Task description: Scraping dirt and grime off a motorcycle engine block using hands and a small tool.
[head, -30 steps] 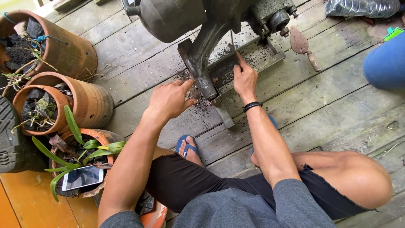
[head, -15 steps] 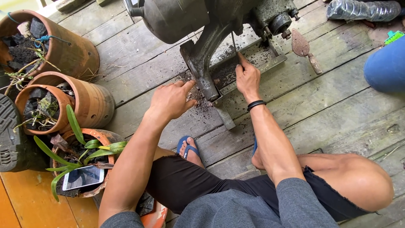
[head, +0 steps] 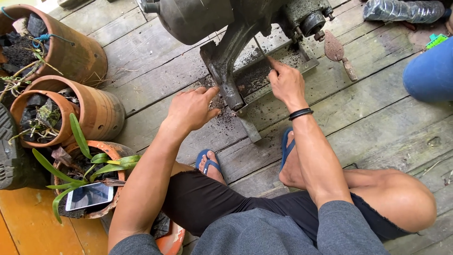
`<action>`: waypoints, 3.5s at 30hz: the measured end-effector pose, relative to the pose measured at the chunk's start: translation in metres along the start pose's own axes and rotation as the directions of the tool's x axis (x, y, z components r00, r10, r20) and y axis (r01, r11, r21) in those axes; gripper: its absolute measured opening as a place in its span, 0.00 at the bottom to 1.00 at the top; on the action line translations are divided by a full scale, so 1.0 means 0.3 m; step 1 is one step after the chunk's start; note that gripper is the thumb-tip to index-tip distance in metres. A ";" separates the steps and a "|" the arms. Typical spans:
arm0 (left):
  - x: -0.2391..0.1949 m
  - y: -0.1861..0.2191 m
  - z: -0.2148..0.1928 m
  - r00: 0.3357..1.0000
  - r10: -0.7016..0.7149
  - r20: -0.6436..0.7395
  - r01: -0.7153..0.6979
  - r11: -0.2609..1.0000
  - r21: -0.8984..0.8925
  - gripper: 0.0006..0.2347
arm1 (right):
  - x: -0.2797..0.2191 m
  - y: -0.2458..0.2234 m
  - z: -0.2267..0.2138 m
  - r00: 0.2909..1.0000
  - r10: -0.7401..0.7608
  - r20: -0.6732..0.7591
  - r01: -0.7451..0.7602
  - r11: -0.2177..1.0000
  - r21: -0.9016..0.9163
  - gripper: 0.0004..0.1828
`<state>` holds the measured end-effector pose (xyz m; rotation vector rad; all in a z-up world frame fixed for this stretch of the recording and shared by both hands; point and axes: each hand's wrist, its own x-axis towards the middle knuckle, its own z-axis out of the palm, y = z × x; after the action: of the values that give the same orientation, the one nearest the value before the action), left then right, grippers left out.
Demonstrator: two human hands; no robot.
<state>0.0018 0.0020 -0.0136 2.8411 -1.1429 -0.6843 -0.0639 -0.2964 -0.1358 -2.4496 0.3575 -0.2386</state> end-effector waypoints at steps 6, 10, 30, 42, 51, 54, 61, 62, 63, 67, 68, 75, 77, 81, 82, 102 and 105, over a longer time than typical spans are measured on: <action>-0.013 -0.002 -0.019 1.000 0.004 -0.018 -0.004 1.000 -0.002 0.25 | -0.007 -0.148 -0.118 0.997 0.075 0.020 -0.077 0.991 0.106 0.24; -0.022 0.004 -0.024 1.000 0.002 -0.024 -0.002 1.000 -0.011 0.26 | 0.019 -0.130 -0.091 0.999 0.044 0.006 -0.045 0.997 0.060 0.24; -0.043 0.041 -0.088 0.997 -0.040 0.064 0.042 0.999 -0.028 0.30 | 0.211 -0.405 -0.287 0.896 0.253 0.364 0.015 0.803 -0.596 0.12; -0.038 0.024 -0.093 0.998 -0.033 0.044 0.034 0.999 -0.034 0.30 | 0.237 -0.562 -0.331 0.823 0.397 0.407 0.024 0.691 -0.722 0.11; -0.036 0.019 -0.091 0.999 -0.031 0.040 0.033 0.998 -0.047 0.29 | 0.225 -0.414 -0.301 0.883 0.296 0.364 0.019 0.753 -0.658 0.11; -0.036 0.025 -0.093 0.998 -0.030 0.050 0.032 0.998 -0.046 0.30 | 0.207 -0.389 -0.291 0.889 0.223 0.400 0.092 0.770 -0.632 0.14; -0.036 0.011 -0.077 0.997 -0.051 0.063 0.053 0.998 -0.032 0.29 | 0.195 -0.153 -0.198 0.950 0.030 0.310 0.207 0.682 -0.701 0.17; -0.035 0.011 -0.078 0.996 -0.053 0.068 0.055 0.998 -0.025 0.29 | 0.177 -0.134 -0.173 0.976 0.094 0.196 0.045 0.794 -0.606 0.14; -0.035 0.012 -0.078 0.996 -0.055 0.073 0.056 0.998 -0.019 0.30 | 0.159 -0.113 -0.149 0.980 0.178 0.093 -0.114 0.873 -0.474 0.29; -0.023 0.011 -0.057 0.998 -0.044 0.055 0.045 0.999 -0.013 0.29 | 0.103 -0.073 -0.093 0.990 -0.093 0.103 0.138 0.744 -0.654 0.32; -0.023 0.007 -0.044 1.000 -0.023 0.014 0.023 1.000 -0.010 0.27 | 0.086 -0.092 -0.111 0.984 -0.142 0.110 0.179 0.778 -0.602 0.21; -0.033 0.044 -0.073 1.000 -0.013 0.022 0.013 1.000 -0.016 0.23 | 0.063 0.040 -0.037 0.989 -0.145 0.012 0.128 0.827 -0.547 0.21; -0.029 0.022 -0.043 1.000 -0.007 0.012 0.007 1.000 -0.003 0.24 | 0.069 -0.057 -0.080 0.987 -0.158 0.003 0.136 0.838 -0.529 0.20; -0.023 -0.005 -0.015 1.000 -0.017 0.002 0.017 1.000 -0.006 0.26 | 0.084 0.000 -0.057 0.981 -0.193 0.035 0.188 0.871 -0.454 0.20; -0.019 -0.007 -0.015 1.000 -0.015 0.002 0.015 1.000 -0.006 0.26 | 0.080 0.009 -0.060 0.981 -0.191 0.034 0.185 0.871 -0.455 0.20; -0.014 0.000 -0.013 1.000 -0.013 0.004 0.013 1.000 0.002 0.26 | 0.048 0.062 -0.035 0.988 -0.082 0.128 0.123 0.925 -0.360 0.20; -0.009 0.001 0.007 1.000 -0.009 -0.009 0.009 1.000 0.016 0.26 | 0.053 0.026 -0.050 0.976 -0.102 0.195 0.158 0.940 -0.303 0.20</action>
<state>-0.0009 0.0039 -0.0144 2.8615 -1.1401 -0.6655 -0.0544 -0.3160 -0.1278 -2.7911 0.1643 -0.0173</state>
